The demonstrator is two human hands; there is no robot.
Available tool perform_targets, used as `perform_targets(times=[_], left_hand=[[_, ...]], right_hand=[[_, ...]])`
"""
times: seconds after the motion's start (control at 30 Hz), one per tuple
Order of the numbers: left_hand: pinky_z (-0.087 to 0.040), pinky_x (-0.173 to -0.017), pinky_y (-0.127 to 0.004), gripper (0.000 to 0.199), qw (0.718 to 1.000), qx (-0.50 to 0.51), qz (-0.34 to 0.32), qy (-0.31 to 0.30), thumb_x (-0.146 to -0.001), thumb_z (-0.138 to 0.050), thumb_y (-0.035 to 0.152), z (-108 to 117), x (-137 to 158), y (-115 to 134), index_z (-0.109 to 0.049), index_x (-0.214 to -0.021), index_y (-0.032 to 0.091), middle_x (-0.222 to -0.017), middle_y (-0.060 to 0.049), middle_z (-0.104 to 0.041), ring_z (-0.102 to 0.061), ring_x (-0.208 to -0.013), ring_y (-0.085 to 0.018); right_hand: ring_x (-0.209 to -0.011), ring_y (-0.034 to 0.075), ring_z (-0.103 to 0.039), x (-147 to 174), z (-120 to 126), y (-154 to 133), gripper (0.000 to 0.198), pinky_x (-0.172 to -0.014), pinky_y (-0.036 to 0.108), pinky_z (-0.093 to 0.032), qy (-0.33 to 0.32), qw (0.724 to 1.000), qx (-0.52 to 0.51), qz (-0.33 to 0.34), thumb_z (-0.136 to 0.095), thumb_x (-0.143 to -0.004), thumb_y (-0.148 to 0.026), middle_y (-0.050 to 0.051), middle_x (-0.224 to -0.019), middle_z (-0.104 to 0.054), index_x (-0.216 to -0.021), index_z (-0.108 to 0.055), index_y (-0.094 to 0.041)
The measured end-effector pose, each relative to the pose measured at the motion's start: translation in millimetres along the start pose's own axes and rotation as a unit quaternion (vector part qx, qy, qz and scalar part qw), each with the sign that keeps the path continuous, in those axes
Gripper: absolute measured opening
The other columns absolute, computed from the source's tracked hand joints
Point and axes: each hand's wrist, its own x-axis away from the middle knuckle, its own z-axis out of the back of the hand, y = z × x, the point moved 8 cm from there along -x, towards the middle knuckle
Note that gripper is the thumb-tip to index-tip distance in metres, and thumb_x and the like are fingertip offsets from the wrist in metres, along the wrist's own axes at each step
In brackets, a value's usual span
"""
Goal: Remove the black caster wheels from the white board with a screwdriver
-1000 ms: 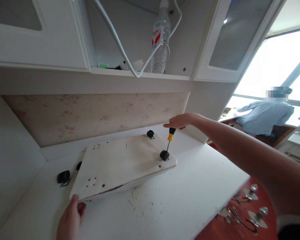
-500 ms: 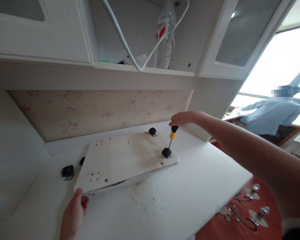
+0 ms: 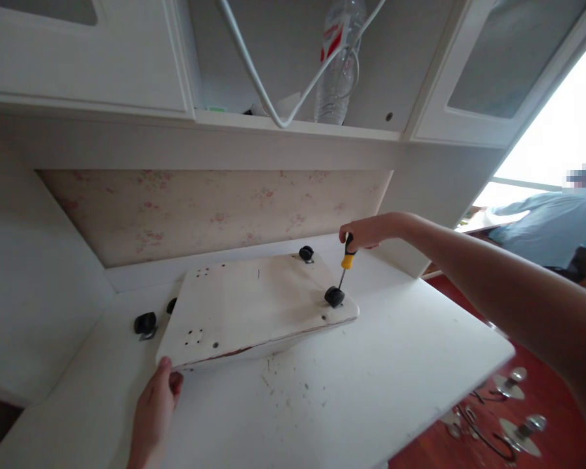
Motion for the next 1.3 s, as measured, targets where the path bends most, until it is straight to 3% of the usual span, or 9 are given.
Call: perform_targets(times=[0.2,0.33,0.5,0.6,0.7,0.87,1.03,1.2,1.3], left_hand=[[-0.048,-0.067,-0.032,0.04,1.0,-0.01,-0.002,0.006,-0.076,-0.058,0.057,-0.1,-3.1,-2.8,-0.061,-0.078,0.018,-0.066,0.001,-0.061,-0.059,-0.069,-0.019],[-0.049,-0.068,-0.032,0.037,1.0,0.008,0.011,0.014,-0.076,-0.06,0.054,0.3,-1.9,-3.6,-0.062,-0.082,0.017,-0.067,0.001,-0.061,-0.059,-0.069,-0.018],[-0.049,-0.068,-0.031,0.036,1.0,0.007,0.009,0.01,-0.077,-0.06,0.053,0.3,-2.3,-3.7,-0.062,-0.082,0.017,-0.067,0.0,-0.061,-0.059,-0.069,-0.018],[-0.049,-0.069,-0.031,0.04,1.0,0.0,0.009,0.001,-0.075,-0.06,0.056,0.3,-4.6,-5.2,-0.062,-0.08,0.017,-0.07,0.0,-0.062,-0.06,-0.072,-0.018],[-0.049,-0.07,-0.031,0.042,1.0,-0.001,0.009,-0.004,-0.075,-0.06,0.058,0.0,-5.4,-5.3,-0.062,-0.081,0.017,-0.07,0.0,-0.061,-0.06,-0.073,-0.019],[-0.049,-0.069,-0.032,0.042,1.0,-0.004,0.004,0.003,-0.074,-0.06,0.058,-0.8,-2.6,-1.7,-0.062,-0.083,0.017,-0.07,0.0,-0.061,-0.059,-0.072,-0.019],[-0.05,-0.067,-0.033,0.044,1.0,-0.022,-0.002,0.008,-0.072,-0.059,0.059,0.2,-2.3,0.3,-0.061,-0.079,0.016,-0.066,-0.001,-0.061,-0.06,-0.069,-0.02],[-0.049,-0.065,-0.033,0.042,1.0,-0.024,-0.013,0.005,-0.071,-0.06,0.058,2.3,-4.3,0.6,-0.061,-0.077,0.016,-0.065,-0.002,-0.062,-0.059,-0.067,-0.021],[-0.048,-0.064,-0.033,0.044,0.999,-0.036,-0.018,-0.006,-0.073,-0.058,0.06,1.8,-6.6,-0.7,-0.061,-0.077,0.017,-0.065,-0.002,-0.062,-0.059,-0.067,-0.021]], right_hand=[[-0.054,0.016,-0.052,-1.8,2.8,2.5,0.039,-0.054,0.031,-0.036,0.04,0.999,0.003,-0.002,-0.04,-0.091,-0.045,0.007,-0.067,-0.06,-0.107,-0.058,-0.014],[-0.067,0.015,-0.057,-1.6,2.6,-2.0,0.035,-0.057,0.027,-0.038,0.039,0.999,-0.005,0.03,-0.061,-0.08,-0.036,0.006,-0.09,-0.065,-0.112,-0.057,-0.022],[-0.06,0.019,-0.055,-2.4,5.6,-2.1,0.042,-0.056,0.032,-0.036,0.051,0.999,0.018,0.007,-0.048,-0.086,-0.052,0.009,-0.07,-0.062,-0.1,-0.063,-0.015],[-0.06,0.018,-0.056,-3.0,5.6,-5.3,0.034,-0.055,0.031,-0.037,0.053,0.998,0.02,0.013,-0.052,-0.084,-0.041,0.009,-0.077,-0.064,-0.105,-0.062,-0.016],[-0.063,0.016,-0.057,-2.8,4.6,-7.4,0.042,-0.056,0.029,-0.038,0.046,0.999,0.011,0.021,-0.064,-0.075,-0.036,0.006,-0.088,-0.066,-0.114,-0.058,-0.021],[-0.058,0.019,-0.055,-2.4,5.5,-2.5,0.037,-0.055,0.032,-0.036,0.05,0.998,0.022,-0.006,-0.051,-0.084,-0.044,0.008,-0.067,-0.061,-0.104,-0.062,-0.014],[-0.064,0.016,-0.057,-0.9,5.1,-6.0,0.038,-0.056,0.027,-0.037,0.048,0.999,0.007,0.021,-0.065,-0.073,-0.032,0.006,-0.084,-0.066,-0.109,-0.06,-0.021],[-0.058,0.017,-0.055,-4.1,8.9,-7.8,0.035,-0.055,0.031,-0.036,0.073,0.997,0.017,0.019,-0.05,-0.085,-0.045,0.009,-0.074,-0.064,-0.095,-0.064,-0.015],[-0.072,0.018,-0.058,-7.0,10.2,-10.5,0.03,-0.06,0.029,-0.038,0.089,0.995,0.012,0.049,-0.06,-0.077,-0.032,0.008,-0.093,-0.066,-0.104,-0.062,-0.019]])
